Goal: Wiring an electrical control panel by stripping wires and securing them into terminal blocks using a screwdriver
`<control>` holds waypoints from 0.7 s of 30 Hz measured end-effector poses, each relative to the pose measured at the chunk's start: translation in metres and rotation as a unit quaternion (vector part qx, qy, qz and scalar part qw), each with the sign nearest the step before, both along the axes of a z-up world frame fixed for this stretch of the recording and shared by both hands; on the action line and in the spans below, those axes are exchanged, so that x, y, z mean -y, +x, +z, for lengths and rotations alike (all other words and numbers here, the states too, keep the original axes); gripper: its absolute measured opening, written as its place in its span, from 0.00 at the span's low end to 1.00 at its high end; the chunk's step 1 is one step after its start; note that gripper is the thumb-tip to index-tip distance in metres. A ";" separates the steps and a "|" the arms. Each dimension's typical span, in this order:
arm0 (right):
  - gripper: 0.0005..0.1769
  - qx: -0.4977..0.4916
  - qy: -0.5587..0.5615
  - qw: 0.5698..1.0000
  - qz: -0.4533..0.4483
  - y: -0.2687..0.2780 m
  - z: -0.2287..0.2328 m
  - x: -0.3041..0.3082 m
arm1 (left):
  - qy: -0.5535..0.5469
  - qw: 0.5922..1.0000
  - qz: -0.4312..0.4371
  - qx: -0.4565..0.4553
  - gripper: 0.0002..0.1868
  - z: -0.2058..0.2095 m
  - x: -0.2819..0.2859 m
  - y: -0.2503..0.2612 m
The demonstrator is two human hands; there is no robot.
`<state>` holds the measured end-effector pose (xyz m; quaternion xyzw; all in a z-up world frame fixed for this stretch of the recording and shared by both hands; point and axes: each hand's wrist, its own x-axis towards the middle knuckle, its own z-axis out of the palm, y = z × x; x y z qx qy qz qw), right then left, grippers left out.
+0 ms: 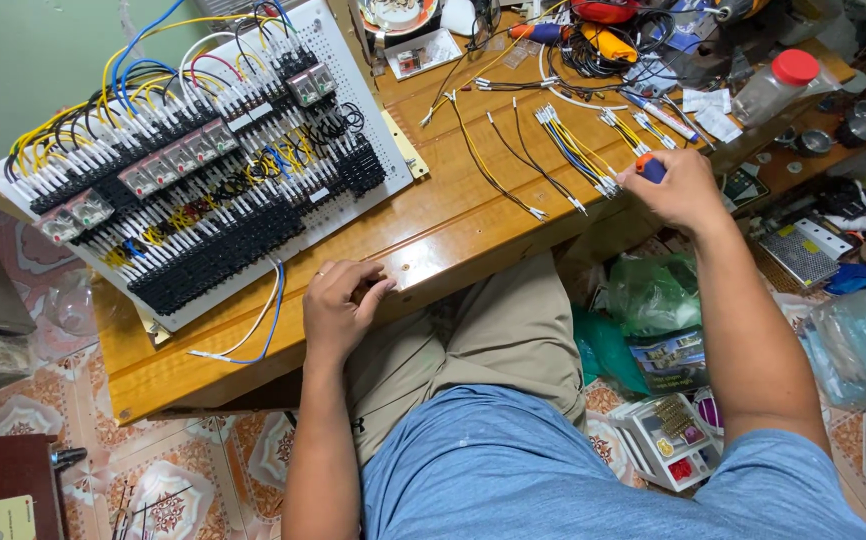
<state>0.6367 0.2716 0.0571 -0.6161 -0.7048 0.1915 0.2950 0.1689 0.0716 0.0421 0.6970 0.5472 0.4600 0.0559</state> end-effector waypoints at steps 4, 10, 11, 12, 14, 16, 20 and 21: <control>0.08 -0.003 -0.004 1.000 -0.011 0.007 -0.012 -0.007 | 0.000 1.000 0.000 0.001 0.10 0.002 0.000 0.001; 0.10 0.004 0.015 0.999 -0.043 0.015 -0.021 -0.019 | -0.004 1.000 0.003 0.002 0.10 0.003 0.001 0.002; 0.11 0.012 0.015 0.999 -0.047 0.016 -0.023 -0.020 | -0.004 1.000 0.004 0.001 0.10 0.002 0.000 0.002; 0.11 0.020 0.016 0.998 -0.052 0.017 -0.025 -0.021 | -0.004 1.000 0.005 0.000 0.10 0.000 0.000 0.002; 0.11 0.029 0.019 0.998 -0.053 0.018 -0.026 -0.022 | -0.003 1.000 0.005 -0.002 0.10 0.002 0.000 0.002; 0.11 0.038 0.022 0.998 -0.054 0.018 -0.026 -0.020 | -0.004 1.000 0.005 -0.003 0.10 0.003 0.001 0.002; 0.12 0.039 0.020 0.997 -0.059 0.013 -0.022 -0.018 | -0.007 1.000 0.011 -0.006 0.10 0.000 0.001 0.002; 0.13 0.037 0.018 0.997 -0.059 0.012 -0.021 -0.019 | -0.008 1.000 0.014 -0.009 0.10 -0.001 0.001 0.002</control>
